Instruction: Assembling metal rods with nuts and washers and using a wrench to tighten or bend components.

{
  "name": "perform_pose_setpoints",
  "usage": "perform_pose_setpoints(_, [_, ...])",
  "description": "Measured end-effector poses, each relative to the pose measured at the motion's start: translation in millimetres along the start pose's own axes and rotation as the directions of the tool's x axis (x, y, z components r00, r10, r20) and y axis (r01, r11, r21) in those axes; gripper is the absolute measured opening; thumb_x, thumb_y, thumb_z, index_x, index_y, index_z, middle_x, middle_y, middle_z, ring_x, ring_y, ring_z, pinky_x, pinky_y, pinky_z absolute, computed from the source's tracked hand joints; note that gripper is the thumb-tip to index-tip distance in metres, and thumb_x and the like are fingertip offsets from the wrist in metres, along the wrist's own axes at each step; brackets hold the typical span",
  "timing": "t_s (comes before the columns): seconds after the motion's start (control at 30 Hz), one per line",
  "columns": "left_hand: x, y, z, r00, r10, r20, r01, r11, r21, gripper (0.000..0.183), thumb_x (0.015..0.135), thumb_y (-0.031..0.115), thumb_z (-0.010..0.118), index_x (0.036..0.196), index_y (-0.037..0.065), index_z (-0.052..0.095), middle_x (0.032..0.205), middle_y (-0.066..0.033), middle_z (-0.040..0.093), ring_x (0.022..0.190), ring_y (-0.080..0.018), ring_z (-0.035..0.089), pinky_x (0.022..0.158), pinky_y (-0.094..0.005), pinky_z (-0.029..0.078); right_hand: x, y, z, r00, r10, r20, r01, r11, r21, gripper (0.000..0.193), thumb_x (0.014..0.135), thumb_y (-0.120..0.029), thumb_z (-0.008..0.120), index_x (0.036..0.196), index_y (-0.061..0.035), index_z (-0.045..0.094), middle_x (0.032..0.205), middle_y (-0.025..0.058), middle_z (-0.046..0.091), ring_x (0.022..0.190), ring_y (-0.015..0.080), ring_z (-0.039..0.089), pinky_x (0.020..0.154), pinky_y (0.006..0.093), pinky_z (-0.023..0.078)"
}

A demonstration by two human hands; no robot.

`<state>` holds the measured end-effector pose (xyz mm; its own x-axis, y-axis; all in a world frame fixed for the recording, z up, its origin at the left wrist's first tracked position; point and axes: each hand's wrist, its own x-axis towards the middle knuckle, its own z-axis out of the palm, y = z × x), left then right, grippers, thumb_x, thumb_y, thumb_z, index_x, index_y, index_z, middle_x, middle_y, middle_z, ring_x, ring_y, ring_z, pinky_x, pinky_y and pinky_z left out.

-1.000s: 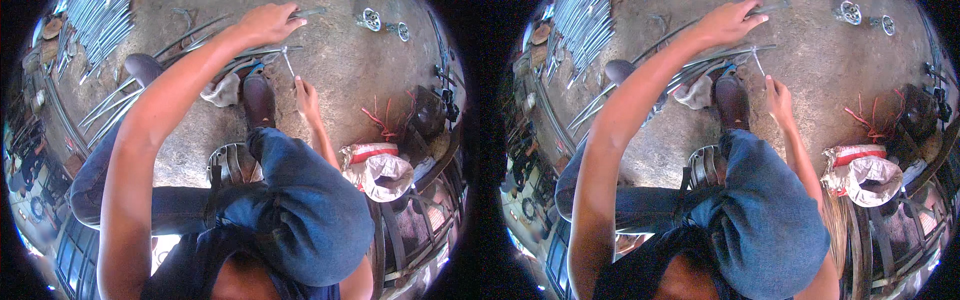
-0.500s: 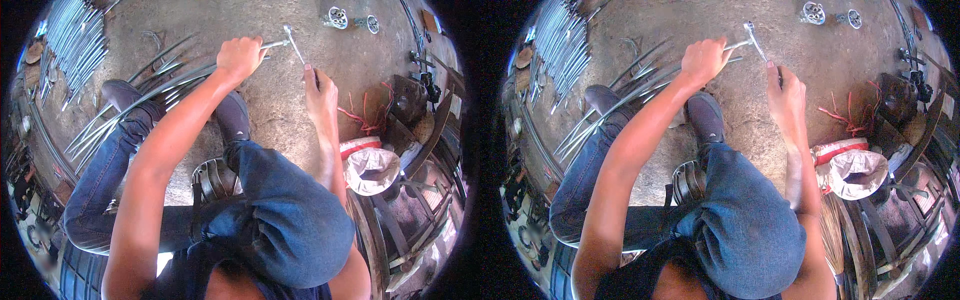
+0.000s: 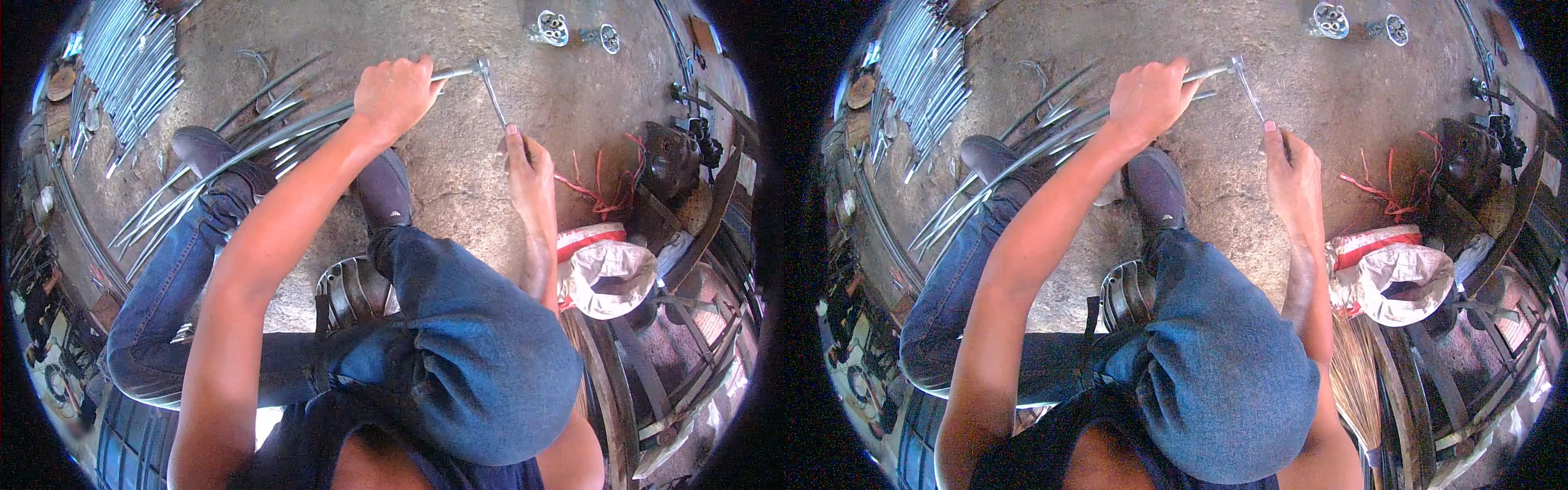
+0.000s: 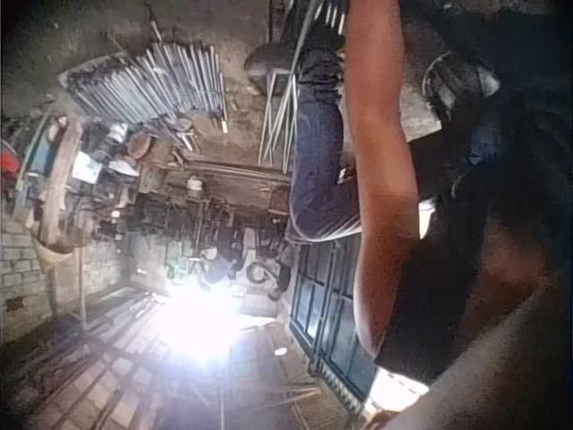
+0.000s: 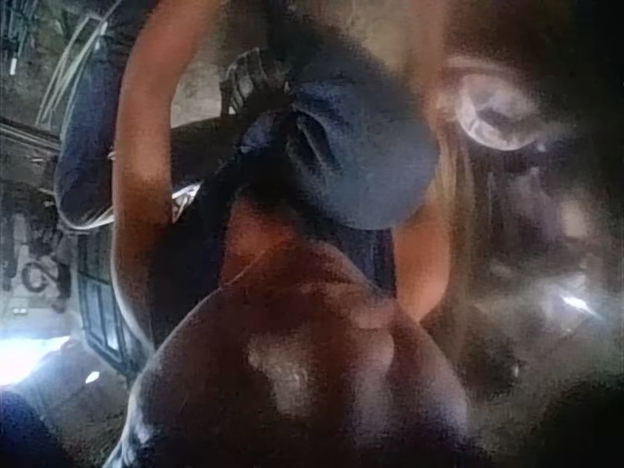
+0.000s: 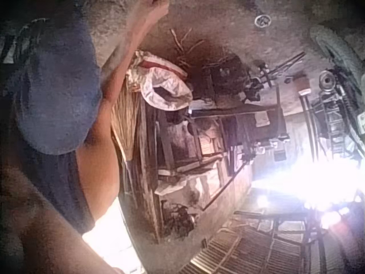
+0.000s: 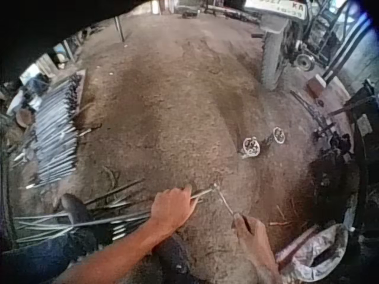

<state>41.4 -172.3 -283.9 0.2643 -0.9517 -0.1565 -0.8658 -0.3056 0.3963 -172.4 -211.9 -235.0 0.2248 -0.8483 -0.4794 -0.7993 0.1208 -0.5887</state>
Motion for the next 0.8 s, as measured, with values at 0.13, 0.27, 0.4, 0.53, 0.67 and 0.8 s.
perform_pose_setpoints(0.13, [-1,2,-1,1.0,-0.011,-0.014,0.011,1.0,0.003,0.031,0.089,0.037,0.063,0.094,0.007,0.066,0.076,-0.019,0.069,0.073,-0.0389,0.069,0.064,-0.0489,0.056,-1,-1,-6,0.999,0.022,0.028,-0.021,0.999,-0.032,0.046,0.099,-0.039,0.051,0.097,0.0045,0.066,0.069,0.0184,0.058,0.068,0.0225,0.059,0.068,0.0372,0.046])
perform_pose_setpoints(0.27, [-2,2,0,1.0,-0.028,-0.008,0.028,1.0,0.002,0.03,0.089,0.037,0.064,0.094,0.007,0.066,0.075,-0.0188,0.068,0.073,-0.0388,0.069,0.064,-0.0491,0.056,-3,-1,-7,0.997,0.043,0.057,-0.039,0.997,-0.071,0.046,0.099,-0.039,0.051,0.096,0.0048,0.065,0.068,0.0181,0.056,0.066,0.0221,0.058,0.066,0.0381,0.045])
perform_pose_setpoints(0.4, [-2,2,0,0.999,-0.039,0.001,0.039,0.999,-0.016,0.03,0.088,0.036,0.065,0.093,0.006,0.067,0.075,-0.019,0.068,0.073,-0.0388,0.069,0.064,-0.0488,0.056,-3,0,-3,0.999,0.003,0.04,-0.001,0.999,-0.049,0.045,0.099,-0.039,0.051,0.094,0.0047,0.064,0.068,0.0194,0.056,0.064,0.0239,0.056,0.065,0.0398,0.044])
perform_pose_setpoints(0.53, [-1,4,0,0.999,-0.045,0.017,0.045,0.999,-0.027,0.03,0.088,0.036,0.065,0.093,0.006,0.067,0.075,-0.0192,0.068,0.074,-0.0385,0.069,0.064,-0.0483,0.056,1,5,-4,0.994,-0.112,0.002,0.111,0.988,-0.11,0.044,0.099,-0.038,0.052,0.092,0.0042,0.063,0.066,0.0209,0.055,0.06,0.029,0.055,0.063,0.0418,0.043])
perform_pose_setpoints(0.67, [-1,5,-4,0.997,-0.066,0.025,0.068,0.996,-0.057,0.033,0.089,0.039,0.064,0.092,0.007,0.068,0.076,-0.0192,0.069,0.074,-0.0391,0.069,0.065,-0.049,0.055,2,4,-4,0.992,-0.118,0.034,0.12,0.99,-0.079,0.044,0.099,-0.038,0.053,0.09,0.0037,0.063,0.061,0.0195,0.052,0.056,0.0274,0.052,0.06,0.0415,0.042])
perform_pose_setpoints(0.8, [-8,5,-15,0.997,-0.066,0.029,0.069,0.993,-0.101,0.037,0.09,0.042,0.061,0.089,0.007,0.07,0.077,-0.0189,0.069,0.075,-0.0397,0.068,0.067,-0.0494,0.055,-5,-5,-5,0.991,-0.087,0.101,0.095,0.992,-0.082,0.044,0.099,-0.038,0.052,0.09,0.0033,0.063,0.061,0.0181,0.051,0.057,0.0227,0.051,0.06,0.0393,0.042])
